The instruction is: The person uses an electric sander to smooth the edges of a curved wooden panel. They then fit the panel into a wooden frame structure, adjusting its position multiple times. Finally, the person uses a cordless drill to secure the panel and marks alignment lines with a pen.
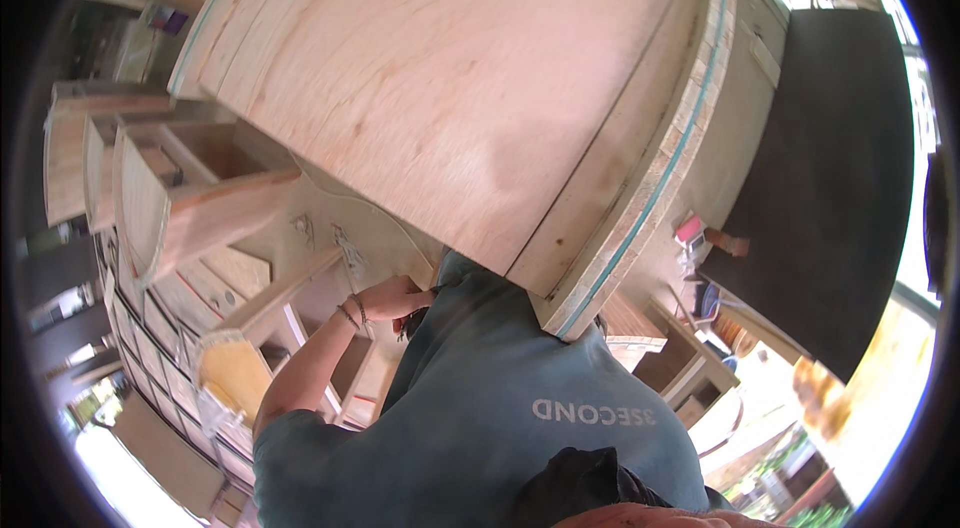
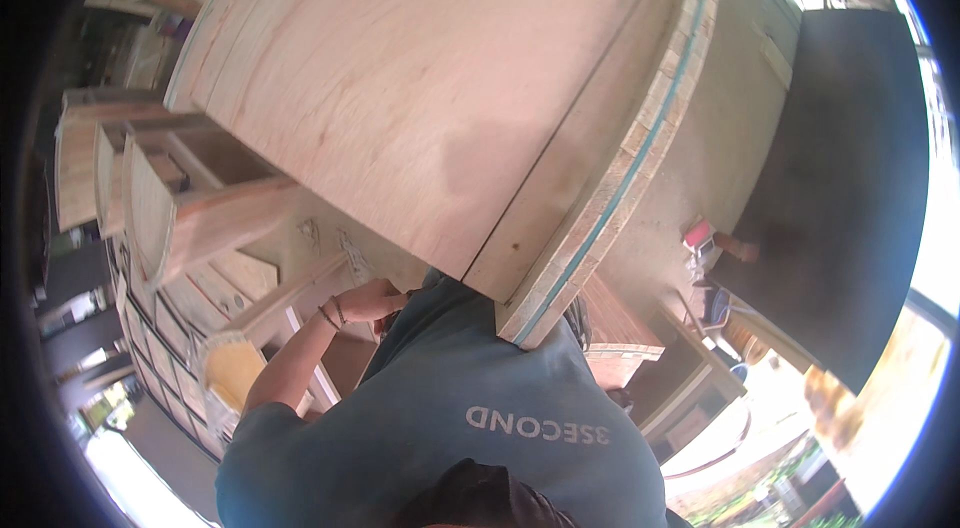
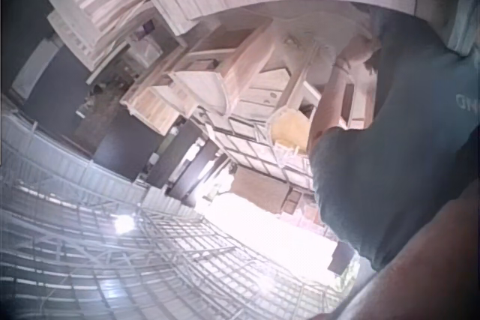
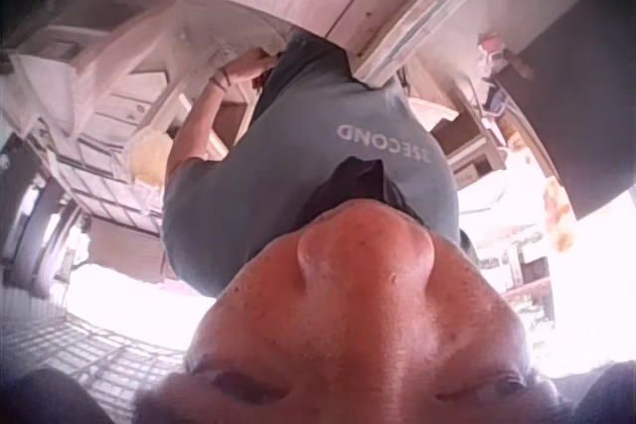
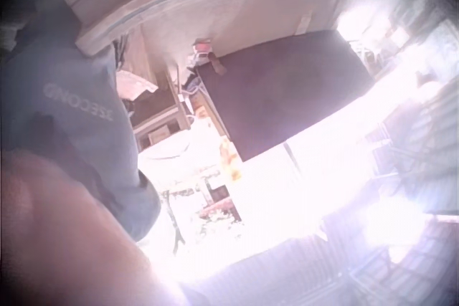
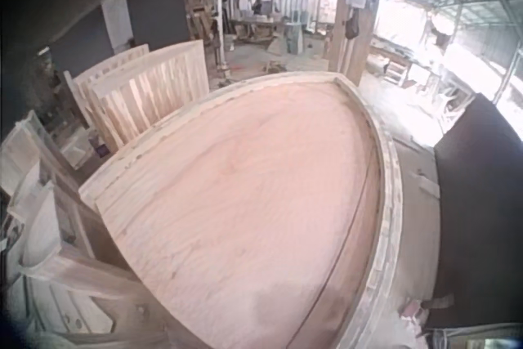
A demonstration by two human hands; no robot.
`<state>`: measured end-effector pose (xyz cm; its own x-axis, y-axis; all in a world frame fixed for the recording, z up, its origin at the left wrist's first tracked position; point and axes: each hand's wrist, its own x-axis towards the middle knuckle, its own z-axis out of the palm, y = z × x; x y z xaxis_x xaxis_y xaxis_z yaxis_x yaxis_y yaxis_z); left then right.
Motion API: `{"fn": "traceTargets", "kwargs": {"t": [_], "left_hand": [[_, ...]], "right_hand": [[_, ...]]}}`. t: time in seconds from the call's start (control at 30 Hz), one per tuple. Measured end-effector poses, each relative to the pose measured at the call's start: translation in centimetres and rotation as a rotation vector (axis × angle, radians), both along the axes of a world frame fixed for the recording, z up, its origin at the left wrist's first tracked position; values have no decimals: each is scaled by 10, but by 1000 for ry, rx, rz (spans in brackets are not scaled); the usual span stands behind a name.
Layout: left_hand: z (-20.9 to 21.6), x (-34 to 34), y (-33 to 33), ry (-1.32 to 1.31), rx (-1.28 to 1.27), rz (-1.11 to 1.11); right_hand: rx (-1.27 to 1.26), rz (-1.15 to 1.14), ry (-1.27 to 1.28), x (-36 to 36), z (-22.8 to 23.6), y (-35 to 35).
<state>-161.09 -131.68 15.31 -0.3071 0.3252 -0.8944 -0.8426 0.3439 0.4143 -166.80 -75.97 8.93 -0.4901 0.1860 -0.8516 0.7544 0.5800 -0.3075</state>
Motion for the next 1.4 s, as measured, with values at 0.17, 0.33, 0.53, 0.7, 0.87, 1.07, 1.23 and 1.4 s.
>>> {"fn": "traceTargets", "kwargs": {"t": [0.17, 0.33, 0.53, 0.7, 0.87, 1.07, 1.23, 1.4], "left_hand": [[-17, -3, -11, 14, 30, -43], [-20, 1, -9, 61, -5, -54], [-13, 9, -10, 53, -120, -70], [-35, 38, -30, 78, -106, -31], [-51, 26, -69, 356, -4, -358], [-53, 2, -142, 199, 67, -551], [-50, -19, -213, 328, 251, -570], [3, -52, -226, 443, 282, -48]], "right_hand": [[-9, -110, -5, 32, -4, -7], [-38, -164, -12, 42, -13, -5], [-75, -232, -23, 60, -33, -2], [-74, -278, -7, 68, -40, -16], [-41, -354, 23, 92, -30, -52], [-30, -445, 8, 149, -15, -159], [-146, -288, -132, 192, 0, -260], [-334, 223, -195, 174, 34, -306]]}}
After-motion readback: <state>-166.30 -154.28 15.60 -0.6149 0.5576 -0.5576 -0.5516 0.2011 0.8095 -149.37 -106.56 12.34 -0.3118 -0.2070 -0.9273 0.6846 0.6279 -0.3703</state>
